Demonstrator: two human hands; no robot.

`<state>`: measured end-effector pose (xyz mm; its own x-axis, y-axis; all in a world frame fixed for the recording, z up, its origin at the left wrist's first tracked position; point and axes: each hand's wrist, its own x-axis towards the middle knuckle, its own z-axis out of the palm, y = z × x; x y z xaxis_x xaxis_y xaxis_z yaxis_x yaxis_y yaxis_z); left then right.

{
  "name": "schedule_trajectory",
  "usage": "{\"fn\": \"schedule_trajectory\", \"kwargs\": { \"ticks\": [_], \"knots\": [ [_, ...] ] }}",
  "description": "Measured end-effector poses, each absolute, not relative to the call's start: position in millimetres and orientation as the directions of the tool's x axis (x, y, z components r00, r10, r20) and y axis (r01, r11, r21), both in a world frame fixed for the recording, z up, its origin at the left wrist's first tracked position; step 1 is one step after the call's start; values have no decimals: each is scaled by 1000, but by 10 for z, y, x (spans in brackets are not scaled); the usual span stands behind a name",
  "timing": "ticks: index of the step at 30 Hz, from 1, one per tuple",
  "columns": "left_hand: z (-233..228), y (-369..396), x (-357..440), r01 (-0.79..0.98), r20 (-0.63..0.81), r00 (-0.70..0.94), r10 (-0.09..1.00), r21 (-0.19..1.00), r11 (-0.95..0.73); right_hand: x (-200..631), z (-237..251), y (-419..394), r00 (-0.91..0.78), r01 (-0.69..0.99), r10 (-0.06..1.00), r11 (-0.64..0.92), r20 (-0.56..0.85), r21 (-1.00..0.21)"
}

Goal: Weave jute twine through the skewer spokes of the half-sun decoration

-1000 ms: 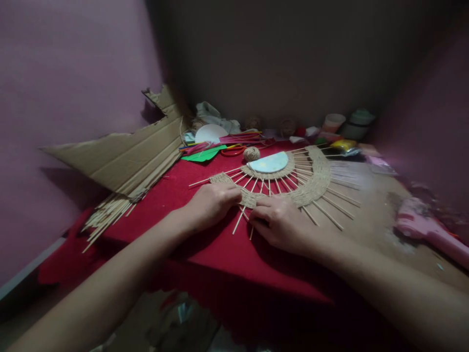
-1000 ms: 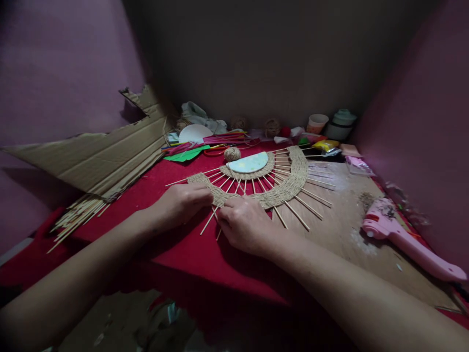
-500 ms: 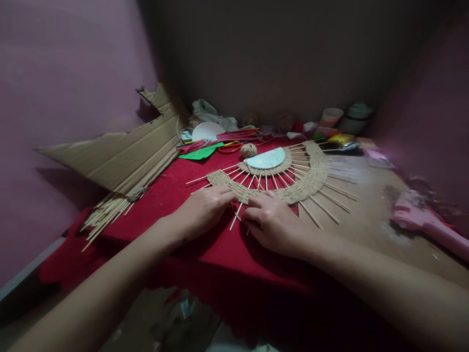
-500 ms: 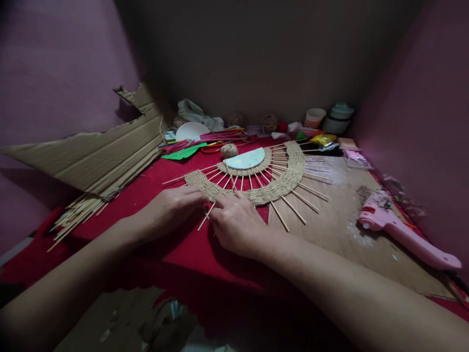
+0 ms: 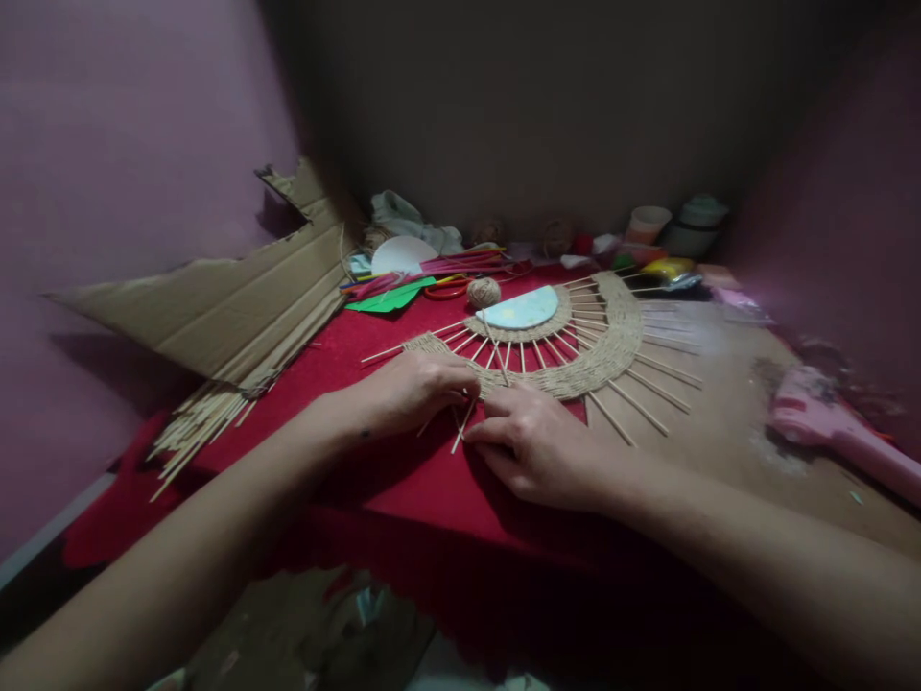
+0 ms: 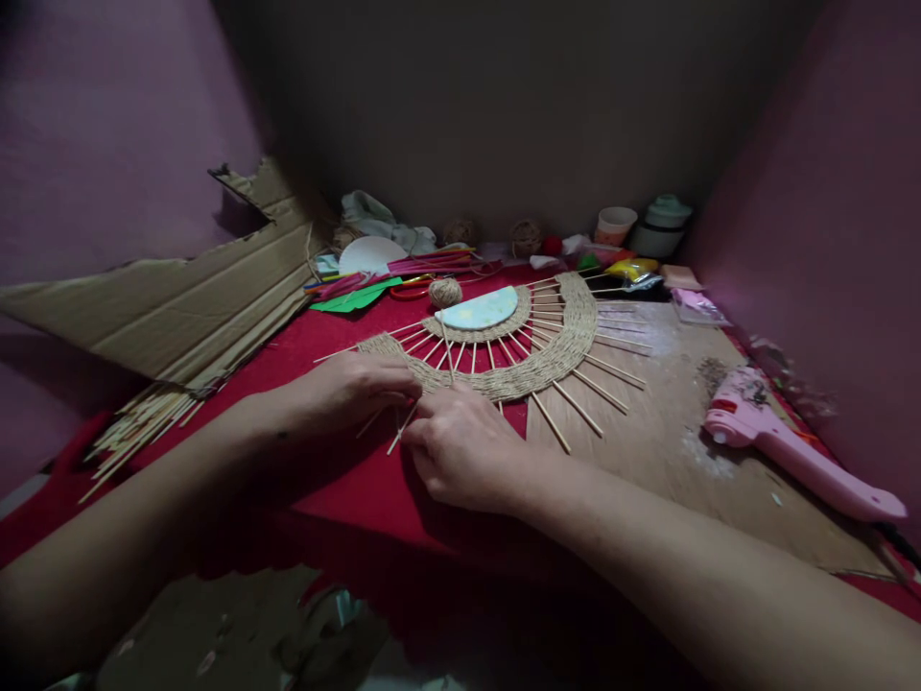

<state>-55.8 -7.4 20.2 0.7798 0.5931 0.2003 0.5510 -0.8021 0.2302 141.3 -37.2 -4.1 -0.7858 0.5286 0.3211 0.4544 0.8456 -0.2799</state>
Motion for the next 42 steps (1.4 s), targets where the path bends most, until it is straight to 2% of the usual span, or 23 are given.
{"fn": "schedule_trajectory", "kwargs": {
  "ticks": [3, 6, 9, 13, 16, 19, 22, 26, 30, 34, 40, 42],
  "knots": [
    [249, -125, -550, 502, 149, 850, 505, 58, -863, 1377, -36, -435, -794, 431, 525, 842, 308, -323],
    [251, -190, -546, 414, 68, 910, 409, -202, -888, 1350, -49, -481, -782, 436, 535, 836, 320, -332],
    [174, -204, -567, 274, 74, 961, 268, -417, -867, 1335, -80, -490, -779, 433, 519, 851, 351, -298],
    [67, -138, -602, 182, 120, 983, 139, -544, -819, 1330, -116, -486, -769, 403, 476, 879, 427, -254],
    [41, -89, -606, 173, 141, 984, 114, -554, -814, 1321, -133, -509, -744, 397, 458, 889, 486, -230],
    [25, -75, -600, 212, 179, 975, 134, -544, -812, 1302, -152, -548, -741, 381, 427, 903, 518, -199],
    [-1, -79, -593, 254, 211, 964, 163, -536, -805, 1292, -157, -582, -788, 295, 321, 946, 525, -136],
    [-17, -77, -587, 271, 210, 960, 187, -514, -814, 1333, -81, -603, -881, 165, 160, 986, 446, -29],
    [-6, -64, -594, 298, 246, 949, 196, -502, -812, 1397, 29, -607, -945, 126, 106, 991, 310, 43],
    [2, -58, -611, 301, 275, 943, 186, -474, -828, 1423, 35, -577, -946, 208, 183, 976, 268, 65],
    [5, -53, -614, 316, 307, 932, 192, -431, -845, 1472, 52, -490, -800, 558, 528, 830, 283, 28],
    [5, -51, -612, 325, 301, 931, 208, -419, -848, 1486, 72, -488, -753, 625, 595, 780, 280, 23]
  ]
}}
